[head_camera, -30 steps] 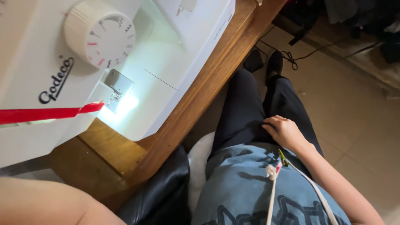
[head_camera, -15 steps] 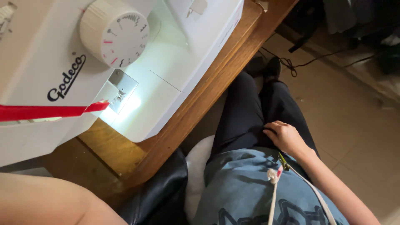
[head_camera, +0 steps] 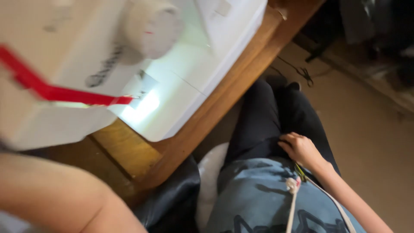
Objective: Threading the upper thread and bobbin of a sewing machine to prepare for sewing.
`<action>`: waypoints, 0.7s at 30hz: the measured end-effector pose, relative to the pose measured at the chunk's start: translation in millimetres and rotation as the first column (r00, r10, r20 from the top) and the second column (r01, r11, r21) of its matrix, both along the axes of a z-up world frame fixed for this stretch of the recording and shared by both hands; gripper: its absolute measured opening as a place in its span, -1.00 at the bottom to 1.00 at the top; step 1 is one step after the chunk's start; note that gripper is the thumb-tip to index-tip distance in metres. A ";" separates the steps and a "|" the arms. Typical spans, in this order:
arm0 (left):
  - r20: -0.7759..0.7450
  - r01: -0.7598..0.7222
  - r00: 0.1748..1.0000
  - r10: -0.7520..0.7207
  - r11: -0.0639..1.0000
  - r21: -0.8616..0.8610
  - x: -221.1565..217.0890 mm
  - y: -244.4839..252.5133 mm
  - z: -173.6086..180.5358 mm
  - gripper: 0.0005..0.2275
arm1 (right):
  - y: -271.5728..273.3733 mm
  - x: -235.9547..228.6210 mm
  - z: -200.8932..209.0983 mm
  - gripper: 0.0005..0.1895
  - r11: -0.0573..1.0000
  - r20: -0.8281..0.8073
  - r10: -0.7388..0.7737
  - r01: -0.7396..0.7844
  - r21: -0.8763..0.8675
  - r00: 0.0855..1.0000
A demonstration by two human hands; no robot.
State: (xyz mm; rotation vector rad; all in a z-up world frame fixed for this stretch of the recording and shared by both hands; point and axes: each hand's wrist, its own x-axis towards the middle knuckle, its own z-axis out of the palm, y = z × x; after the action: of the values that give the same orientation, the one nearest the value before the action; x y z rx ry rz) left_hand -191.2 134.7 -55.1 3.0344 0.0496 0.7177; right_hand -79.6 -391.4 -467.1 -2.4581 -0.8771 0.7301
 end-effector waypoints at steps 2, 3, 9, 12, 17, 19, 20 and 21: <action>0.046 -0.043 0.998 0.041 0.998 0.050 -8.4 -2.2 13.5 -0.63 | 0.9 2.7 -15.7 -0.74 0.999 -0.006 -0.014 0.014 0.031 1.000; 0.077 -0.066 0.995 0.060 0.995 0.076 -12.4 -0.4 23.2 -0.63 | 5.5 0.7 -12.5 -0.74 0.998 0.024 0.006 -0.008 0.055 1.000; 0.153 -0.222 0.962 0.224 0.974 -0.033 -9.6 -21.2 48.2 -0.57 | 16.6 13.2 -50.4 -0.77 0.997 -0.002 0.066 -0.066 0.044 0.998; 0.084 -0.287 0.950 0.302 0.945 -0.157 -5.4 -30.1 55.1 -0.55 | 24.4 33.7 -92.9 -0.74 0.995 0.107 0.095 -0.091 -0.040 0.990; 0.030 -0.335 0.936 0.350 0.914 -0.227 -5.6 -31.9 50.3 -0.56 | 44.7 40.5 -74.7 -0.74 0.981 0.010 0.147 -0.144 -0.130 0.989; 0.043 -0.322 0.940 0.339 0.920 -0.225 -6.1 -29.5 49.0 -0.56 | 43.1 42.7 -86.1 -0.71 0.983 0.021 0.128 -0.124 -0.135 0.992; 0.051 -0.299 0.947 0.317 0.929 -0.220 -6.2 -28.4 48.0 -0.57 | 41.6 42.4 -92.3 -0.68 0.986 0.027 0.098 -0.094 -0.138 0.995; 0.051 -0.305 0.945 0.324 0.926 -0.222 -6.2 -29.2 48.6 -0.57 | 37.1 43.5 -99.4 -0.68 0.985 0.027 0.105 -0.100 -0.141 0.994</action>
State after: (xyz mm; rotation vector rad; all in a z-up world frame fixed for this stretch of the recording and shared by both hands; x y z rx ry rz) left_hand -197.4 105.5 -6.5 2.8144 0.5857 0.8016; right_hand -36.1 -354.3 -566.5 -2.5697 -1.0030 0.8126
